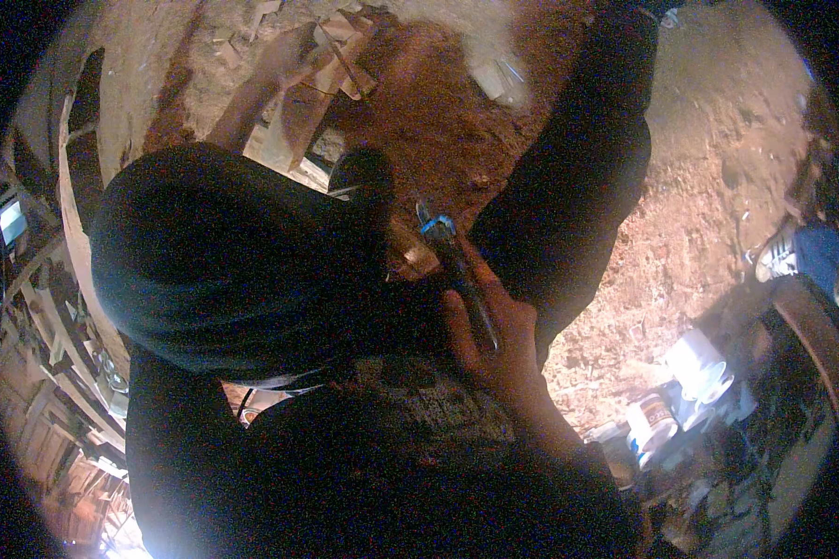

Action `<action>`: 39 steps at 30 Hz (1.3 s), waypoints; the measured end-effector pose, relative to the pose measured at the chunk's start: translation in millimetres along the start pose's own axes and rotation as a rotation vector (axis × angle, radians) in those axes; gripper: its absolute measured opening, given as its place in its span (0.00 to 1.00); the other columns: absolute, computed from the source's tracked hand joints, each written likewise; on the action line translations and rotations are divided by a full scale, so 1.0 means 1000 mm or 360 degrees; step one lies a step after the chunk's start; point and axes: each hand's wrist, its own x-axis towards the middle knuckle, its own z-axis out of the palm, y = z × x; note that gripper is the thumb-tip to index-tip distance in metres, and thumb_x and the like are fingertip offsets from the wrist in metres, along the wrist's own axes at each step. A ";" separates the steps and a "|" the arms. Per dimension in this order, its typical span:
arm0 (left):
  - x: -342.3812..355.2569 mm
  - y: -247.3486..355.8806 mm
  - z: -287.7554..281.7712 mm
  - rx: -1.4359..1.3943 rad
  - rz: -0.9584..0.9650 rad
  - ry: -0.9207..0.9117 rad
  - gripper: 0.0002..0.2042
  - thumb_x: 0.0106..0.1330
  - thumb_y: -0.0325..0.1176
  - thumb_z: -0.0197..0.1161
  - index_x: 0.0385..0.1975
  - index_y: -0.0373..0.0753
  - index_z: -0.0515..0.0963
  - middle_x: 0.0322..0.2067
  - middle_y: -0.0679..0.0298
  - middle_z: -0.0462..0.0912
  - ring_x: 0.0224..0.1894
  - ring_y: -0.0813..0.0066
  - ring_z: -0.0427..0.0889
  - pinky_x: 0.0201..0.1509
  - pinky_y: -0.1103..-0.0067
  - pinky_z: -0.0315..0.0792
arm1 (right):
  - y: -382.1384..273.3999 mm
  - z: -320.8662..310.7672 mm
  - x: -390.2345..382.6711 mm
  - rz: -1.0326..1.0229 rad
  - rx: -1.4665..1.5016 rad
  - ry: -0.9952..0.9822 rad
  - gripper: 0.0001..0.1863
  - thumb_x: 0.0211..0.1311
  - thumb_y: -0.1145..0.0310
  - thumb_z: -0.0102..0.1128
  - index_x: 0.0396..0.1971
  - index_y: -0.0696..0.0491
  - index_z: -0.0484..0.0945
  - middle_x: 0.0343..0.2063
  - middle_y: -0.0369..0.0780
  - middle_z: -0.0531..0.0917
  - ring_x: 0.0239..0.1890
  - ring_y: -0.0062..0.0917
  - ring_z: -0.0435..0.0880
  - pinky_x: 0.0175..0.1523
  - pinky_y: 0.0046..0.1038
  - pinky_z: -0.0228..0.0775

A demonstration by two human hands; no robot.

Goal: The person uses a hand saw to cut a small piece of wood held in place by the left hand. The sawing motion is repetitive and focused on a single cut line, producing sawdust on the floor.

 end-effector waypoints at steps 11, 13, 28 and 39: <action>-0.001 0.005 -0.004 0.0040 0.0001 0.0011 0.24 0.70 0.55 0.63 0.46 0.37 0.75 0.40 0.46 0.86 0.46 0.42 0.86 0.49 0.55 0.79 | 0.006 -0.006 0.003 -0.0125 -0.0122 0.0033 0.23 0.74 0.68 0.58 0.66 0.59 0.74 0.28 0.38 0.84 0.27 0.12 0.75 0.34 0.21 0.68; -0.002 0.002 -0.002 -0.0063 -0.0020 0.0006 0.23 0.71 0.54 0.62 0.46 0.36 0.75 0.40 0.46 0.86 0.46 0.42 0.86 0.50 0.54 0.79 | 0.001 0.001 0.023 -0.0035 -0.0066 -0.0028 0.23 0.74 0.68 0.58 0.66 0.59 0.74 0.28 0.39 0.85 0.28 0.13 0.77 0.34 0.21 0.69; -0.004 0.008 0.005 0.0010 0.0018 0.0155 0.25 0.67 0.54 0.66 0.49 0.37 0.74 0.40 0.47 0.86 0.46 0.43 0.85 0.49 0.55 0.79 | 0.007 0.010 0.019 -0.0160 0.0101 0.0027 0.24 0.74 0.67 0.60 0.65 0.61 0.74 0.25 0.36 0.83 0.24 0.11 0.75 0.31 0.19 0.68; -0.002 0.015 -0.007 0.0062 -0.0050 -0.0005 0.27 0.70 0.57 0.63 0.50 0.36 0.74 0.39 0.46 0.87 0.45 0.42 0.86 0.49 0.53 0.80 | 0.021 0.006 0.017 -0.0201 -0.0062 -0.0019 0.23 0.74 0.69 0.59 0.64 0.63 0.74 0.22 0.37 0.80 0.24 0.10 0.75 0.29 0.19 0.67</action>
